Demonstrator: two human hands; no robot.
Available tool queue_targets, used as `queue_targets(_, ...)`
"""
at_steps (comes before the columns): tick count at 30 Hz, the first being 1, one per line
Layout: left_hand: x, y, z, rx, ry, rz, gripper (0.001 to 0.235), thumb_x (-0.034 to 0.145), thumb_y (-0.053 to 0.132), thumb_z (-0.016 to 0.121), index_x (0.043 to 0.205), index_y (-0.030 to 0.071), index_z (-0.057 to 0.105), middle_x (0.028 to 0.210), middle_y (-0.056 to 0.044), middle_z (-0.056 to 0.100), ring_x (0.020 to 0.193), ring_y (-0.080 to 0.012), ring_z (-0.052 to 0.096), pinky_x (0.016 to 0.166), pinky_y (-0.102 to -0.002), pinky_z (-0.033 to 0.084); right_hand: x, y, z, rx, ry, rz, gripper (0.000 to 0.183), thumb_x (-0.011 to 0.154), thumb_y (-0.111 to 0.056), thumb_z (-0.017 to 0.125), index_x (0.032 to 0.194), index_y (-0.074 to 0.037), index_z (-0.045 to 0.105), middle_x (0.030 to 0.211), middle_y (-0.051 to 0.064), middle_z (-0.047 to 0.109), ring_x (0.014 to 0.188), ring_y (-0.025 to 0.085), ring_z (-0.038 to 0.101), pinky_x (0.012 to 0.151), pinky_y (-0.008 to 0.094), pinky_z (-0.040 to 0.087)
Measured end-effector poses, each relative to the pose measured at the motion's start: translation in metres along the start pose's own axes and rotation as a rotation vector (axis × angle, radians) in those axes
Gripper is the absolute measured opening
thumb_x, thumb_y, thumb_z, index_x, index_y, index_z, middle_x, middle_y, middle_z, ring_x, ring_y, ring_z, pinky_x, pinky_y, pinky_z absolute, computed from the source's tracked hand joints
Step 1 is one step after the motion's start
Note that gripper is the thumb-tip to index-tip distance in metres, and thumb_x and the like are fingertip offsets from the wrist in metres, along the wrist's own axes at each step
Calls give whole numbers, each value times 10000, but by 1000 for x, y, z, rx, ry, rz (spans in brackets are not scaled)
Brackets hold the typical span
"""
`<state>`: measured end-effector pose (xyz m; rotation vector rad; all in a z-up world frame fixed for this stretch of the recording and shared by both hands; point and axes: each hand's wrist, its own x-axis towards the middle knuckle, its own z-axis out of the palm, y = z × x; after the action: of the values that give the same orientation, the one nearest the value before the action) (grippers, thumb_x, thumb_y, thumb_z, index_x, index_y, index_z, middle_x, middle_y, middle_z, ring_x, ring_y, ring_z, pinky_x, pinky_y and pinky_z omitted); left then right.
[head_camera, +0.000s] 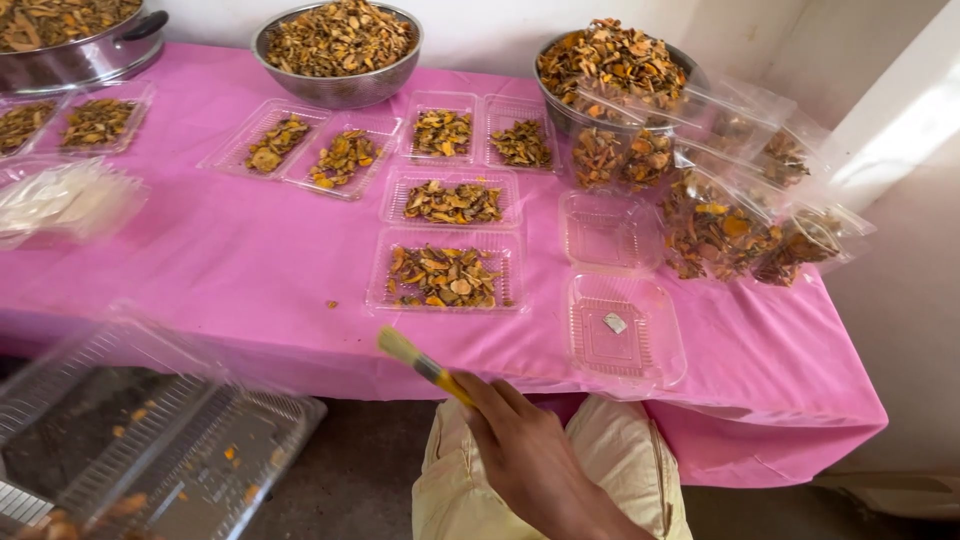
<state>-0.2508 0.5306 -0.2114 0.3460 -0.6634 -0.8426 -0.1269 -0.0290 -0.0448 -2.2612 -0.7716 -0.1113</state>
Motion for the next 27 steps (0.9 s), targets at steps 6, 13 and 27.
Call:
queue_targets(6, 22, -82, 2, 295, 794, 400, 331, 1278, 275, 422, 1382, 106, 157, 1477, -334, 341, 1191, -433, 324, 939, -532, 195, 70, -31, 39, -141, -43, -100, 400, 981, -9, 491, 1376, -71, 481, 912, 121, 591, 460, 381, 510, 351, 508, 402)
queue_targets(13, 132, -174, -10, 588, 1741, 815, 184, 1191, 241, 460, 1086, 130, 358, 1162, -375, 630, 658, -486, 591, 573, -491, 482, 107, -25, 80, -487, 78, -243, 535, 776, 103, 590, 1307, 39, 569, 1019, 170, 606, 510, 289, 663, 445, 399, 530)
queue_targets(27, 243, -182, 5, 677, 2015, 1008, 182, 1160, 151, 361, 1335, 134, 316, 1049, -299, 677, 557, -343, 605, 424, -389, 475, 45, -50, 50, -159, -227, -251, 454, 904, 46, 524, 1350, -33, 550, 995, 177, 593, 618, 438, 627, 483, 569, 460)
